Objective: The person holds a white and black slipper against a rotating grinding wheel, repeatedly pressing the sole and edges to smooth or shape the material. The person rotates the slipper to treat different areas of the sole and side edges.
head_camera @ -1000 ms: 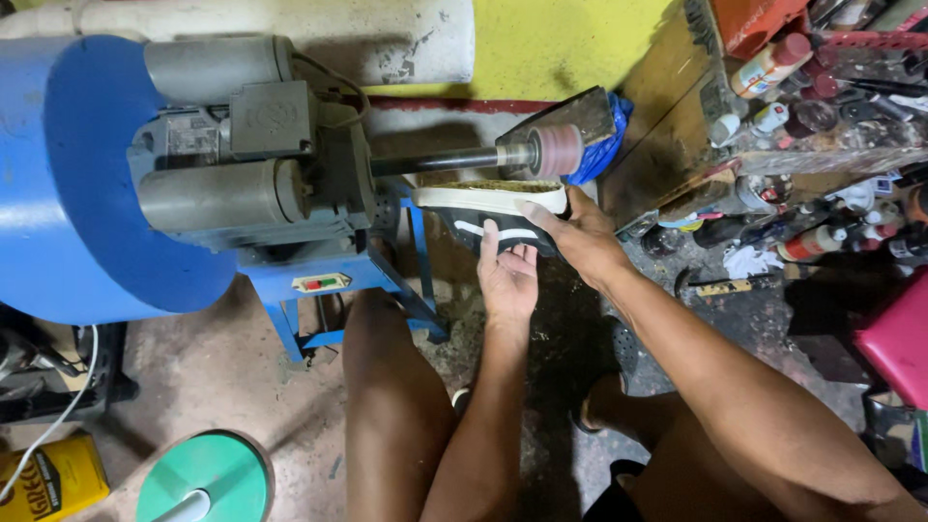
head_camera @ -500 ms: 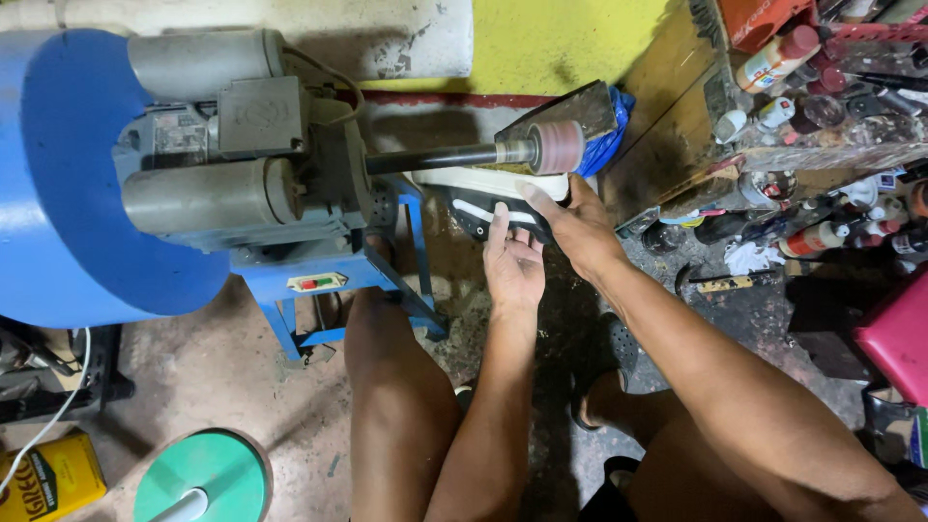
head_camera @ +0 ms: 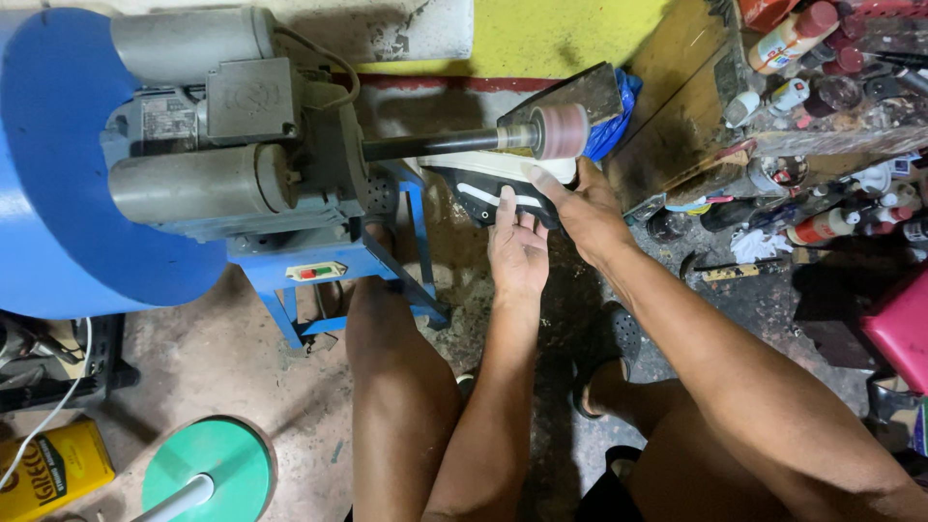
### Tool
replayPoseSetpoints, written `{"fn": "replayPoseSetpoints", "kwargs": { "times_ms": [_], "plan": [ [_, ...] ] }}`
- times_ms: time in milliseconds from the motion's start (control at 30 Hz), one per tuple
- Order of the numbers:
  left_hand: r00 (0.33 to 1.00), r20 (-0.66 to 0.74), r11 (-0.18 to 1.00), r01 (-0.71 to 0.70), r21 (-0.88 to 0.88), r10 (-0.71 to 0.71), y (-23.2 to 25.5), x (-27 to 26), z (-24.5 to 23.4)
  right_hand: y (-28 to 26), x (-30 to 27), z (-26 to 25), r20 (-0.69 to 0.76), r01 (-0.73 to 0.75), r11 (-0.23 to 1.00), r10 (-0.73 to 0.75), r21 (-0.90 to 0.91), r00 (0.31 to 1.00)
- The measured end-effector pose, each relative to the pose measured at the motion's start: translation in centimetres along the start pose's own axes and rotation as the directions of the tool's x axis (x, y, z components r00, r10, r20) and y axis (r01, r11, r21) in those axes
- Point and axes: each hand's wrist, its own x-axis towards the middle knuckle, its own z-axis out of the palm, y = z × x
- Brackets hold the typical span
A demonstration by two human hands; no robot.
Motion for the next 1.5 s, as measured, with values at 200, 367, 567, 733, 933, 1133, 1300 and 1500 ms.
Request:
{"fn": "replayPoseSetpoints", "kwargs": {
  "times_ms": [200, 367, 567, 733, 933, 1133, 1300, 1500],
  "plan": [
    [1.0, -0.025, 1.0, -0.007, -0.007, 0.007, -0.3, 0.2, -0.1, 0.2, 0.1, -0.1, 0.002, -0.034, 0.997, 0.034, 0.074, 0.999],
    [0.999, -0.045, 1.0, 0.004, 0.004, -0.004, -0.3, 0.0, 0.1, 0.4, 0.1, -0.4, -0.006, -0.031, 0.997, 0.032, 0.073, 0.999],
    [0.999, -0.024, 1.0, 0.021, 0.003, -0.021, -0.5, 0.2, 0.0, 0.0, -0.1, -0.6, 0.022, 0.078, 0.993, -0.08, 0.083, 0.997],
    [0.999, -0.022, 0.999, 0.038, 0.013, -0.038, -0.5, 0.0, -0.2, -0.1, -0.2, -0.8, -0.01, 0.005, 0.999, -0.005, -0.043, 1.0],
    [1.0, 0.011, 1.0, 0.019, 0.01, -0.019, -0.7, -0.2, -0.4, 0.7, 0.2, -1.0, -0.015, -0.005, 0.994, 0.004, -0.111, 1.0],
    [1.0, -0.002, 1.0, 0.025, 0.018, -0.025, -0.6, -0.1, 0.1, 0.3, 0.4, -1.0, -0.03, 0.005, 0.986, -0.01, -0.168, 1.0],
    [1.0, -0.015, 1.0, 0.025, 0.018, -0.024, -0.7, 0.0, 0.1, -0.2, 0.3, -0.8, -0.017, -0.018, 0.99, 0.016, -0.138, 1.0],
    [0.997, -0.055, 0.999, 0.047, 0.022, -0.046, -0.7, 0.1, 0.2, -0.5, 0.2, -0.8, -0.033, -0.019, 0.985, 0.013, -0.173, 0.999]
  ]
}}
